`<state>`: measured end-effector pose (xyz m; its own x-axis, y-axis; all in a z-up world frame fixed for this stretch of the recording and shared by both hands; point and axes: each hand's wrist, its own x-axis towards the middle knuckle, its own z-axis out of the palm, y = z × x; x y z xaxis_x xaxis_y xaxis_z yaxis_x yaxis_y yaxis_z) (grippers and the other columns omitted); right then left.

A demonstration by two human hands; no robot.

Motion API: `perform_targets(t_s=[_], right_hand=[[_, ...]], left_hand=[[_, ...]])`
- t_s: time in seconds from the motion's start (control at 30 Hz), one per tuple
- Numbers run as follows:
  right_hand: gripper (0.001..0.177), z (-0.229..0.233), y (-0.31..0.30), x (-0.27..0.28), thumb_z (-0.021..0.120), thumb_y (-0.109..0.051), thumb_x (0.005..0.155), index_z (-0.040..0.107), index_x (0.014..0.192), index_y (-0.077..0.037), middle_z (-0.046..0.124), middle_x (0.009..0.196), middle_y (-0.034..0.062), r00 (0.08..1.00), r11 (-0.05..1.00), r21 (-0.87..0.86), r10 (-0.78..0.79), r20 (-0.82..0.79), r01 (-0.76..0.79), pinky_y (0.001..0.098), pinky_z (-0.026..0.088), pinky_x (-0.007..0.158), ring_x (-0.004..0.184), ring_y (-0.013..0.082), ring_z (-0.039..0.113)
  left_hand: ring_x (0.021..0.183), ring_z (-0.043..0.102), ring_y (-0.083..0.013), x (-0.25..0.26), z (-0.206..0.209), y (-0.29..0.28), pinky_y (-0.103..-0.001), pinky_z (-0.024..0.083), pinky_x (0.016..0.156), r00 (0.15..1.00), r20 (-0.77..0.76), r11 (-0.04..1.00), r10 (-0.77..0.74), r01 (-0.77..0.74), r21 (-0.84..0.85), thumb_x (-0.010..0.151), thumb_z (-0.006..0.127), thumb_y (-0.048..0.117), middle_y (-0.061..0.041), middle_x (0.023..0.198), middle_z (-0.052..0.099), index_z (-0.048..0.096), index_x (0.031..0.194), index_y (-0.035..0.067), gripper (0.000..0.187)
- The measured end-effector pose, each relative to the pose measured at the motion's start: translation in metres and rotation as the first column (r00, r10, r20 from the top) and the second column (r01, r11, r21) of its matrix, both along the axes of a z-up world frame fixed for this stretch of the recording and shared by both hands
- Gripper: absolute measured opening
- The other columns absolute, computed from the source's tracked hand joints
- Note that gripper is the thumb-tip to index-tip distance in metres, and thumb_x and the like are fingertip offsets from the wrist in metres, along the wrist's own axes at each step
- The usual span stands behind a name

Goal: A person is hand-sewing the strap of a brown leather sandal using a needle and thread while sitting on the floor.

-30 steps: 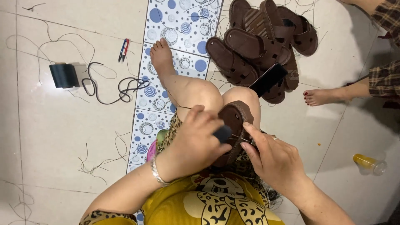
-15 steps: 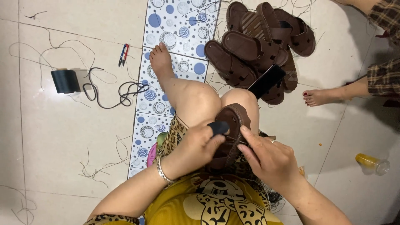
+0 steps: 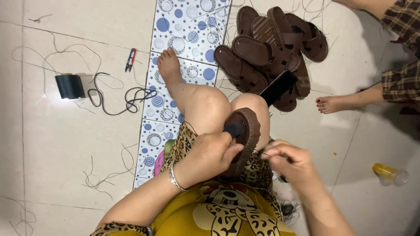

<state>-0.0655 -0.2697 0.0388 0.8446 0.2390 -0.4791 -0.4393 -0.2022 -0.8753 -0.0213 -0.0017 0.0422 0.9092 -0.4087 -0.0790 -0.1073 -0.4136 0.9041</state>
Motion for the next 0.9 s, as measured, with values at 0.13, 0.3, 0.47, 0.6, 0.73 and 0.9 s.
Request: perform_targets(t_s=[0.13, 0.3, 0.47, 0.6, 0.73, 0.9], right_hand=[[0.028, 0.005, 0.034, -0.003, 0.059, -0.012, 0.101, 0.058, 0.074, -0.003, 0.061, 0.087, 0.0114, 0.983, 0.885, 0.433, -0.186, -0.009, 0.171, 0.0226, 0.043, 0.048, 0.055, 0.0110, 0.047], [0.012, 0.010, 0.023, -0.003, 0.056, -0.004, 0.097, 0.064, 0.090, 0.002, 0.063, 0.087, 0.0137, 0.999, 0.858, 0.513, 0.008, -0.048, 0.018, 0.0212, 0.039, 0.045, 0.053, 0.0099, 0.045], [0.037, 0.009, 0.062, -0.002, 0.068, 0.003, 0.085, 0.073, 0.119, -0.008, 0.080, 0.081, 0.0051, 0.928, 0.989, -0.086, 0.145, 0.343, -0.122, 0.0159, 0.050, 0.050, 0.058, 0.0079, 0.064], [0.019, -0.028, 0.043, 0.003, 0.082, 0.002, 0.075, 0.069, 0.089, 0.001, 0.068, 0.094, 0.0150, 0.583, 0.855, -0.412, 0.168, 0.795, 0.315, 0.0314, 0.050, 0.074, 0.077, 0.0257, 0.064], [0.009, -0.057, -0.146, 0.027, 0.068, 0.012, 0.117, 0.064, 0.118, 0.005, 0.064, 0.103, 0.0145, 0.651, 0.592, -0.447, -0.181, 0.737, 0.671, 0.0281, 0.042, 0.062, 0.072, 0.0146, 0.048], [0.033, -0.035, -0.177, 0.035, 0.065, 0.010, 0.108, 0.061, 0.140, 0.005, 0.063, 0.115, 0.0160, 0.694, 0.485, -0.546, -0.195, 0.693, 0.683, 0.0311, 0.049, 0.071, 0.087, 0.0205, 0.057]], left_hand=[[0.040, 0.050, -0.0192, -0.008, -0.032, -0.008, -0.031, 0.043, 0.040, 0.978, 0.168, 0.990, 0.121, -0.131, 0.052, 0.091, 0.068, 0.005, -0.005, 0.054, 0.055, 0.050, 0.064, 0.006, 0.032], [0.046, 0.052, -0.0178, -0.003, -0.039, -0.004, -0.029, 0.040, 0.041, 0.914, 0.350, 0.976, 0.206, -0.218, -0.005, 0.086, 0.067, -0.001, -0.006, 0.062, 0.059, 0.064, 0.092, -0.001, 0.007], [0.051, 0.044, -0.0034, -0.007, 0.018, 0.015, -0.017, 0.037, 0.046, 0.904, -0.392, 0.844, 0.172, -0.340, -0.414, 0.092, 0.069, 0.006, 0.008, 0.063, 0.050, 0.068, 0.115, 0.002, 0.024], [0.054, 0.053, -0.0068, -0.015, 0.033, 0.012, -0.021, 0.048, 0.053, 0.867, -0.497, 0.800, -0.042, -0.269, -0.537, 0.097, 0.065, 0.009, -0.002, 0.067, 0.062, 0.068, 0.116, 0.000, 0.021], [0.044, 0.057, -0.0114, 0.002, 0.006, 0.058, -0.026, 0.049, 0.048, 0.843, -0.532, 0.955, -0.080, 0.218, 0.202, 0.099, 0.064, 0.041, 0.000, 0.055, 0.062, 0.066, 0.071, 0.011, 0.041], [0.056, 0.059, -0.0119, -0.009, -0.028, 0.060, -0.026, 0.051, 0.057, 0.810, -0.516, 0.960, -0.278, 0.254, -0.117, 0.101, 0.057, 0.040, 0.000, 0.065, 0.064, 0.072, 0.090, 0.010, 0.036]])
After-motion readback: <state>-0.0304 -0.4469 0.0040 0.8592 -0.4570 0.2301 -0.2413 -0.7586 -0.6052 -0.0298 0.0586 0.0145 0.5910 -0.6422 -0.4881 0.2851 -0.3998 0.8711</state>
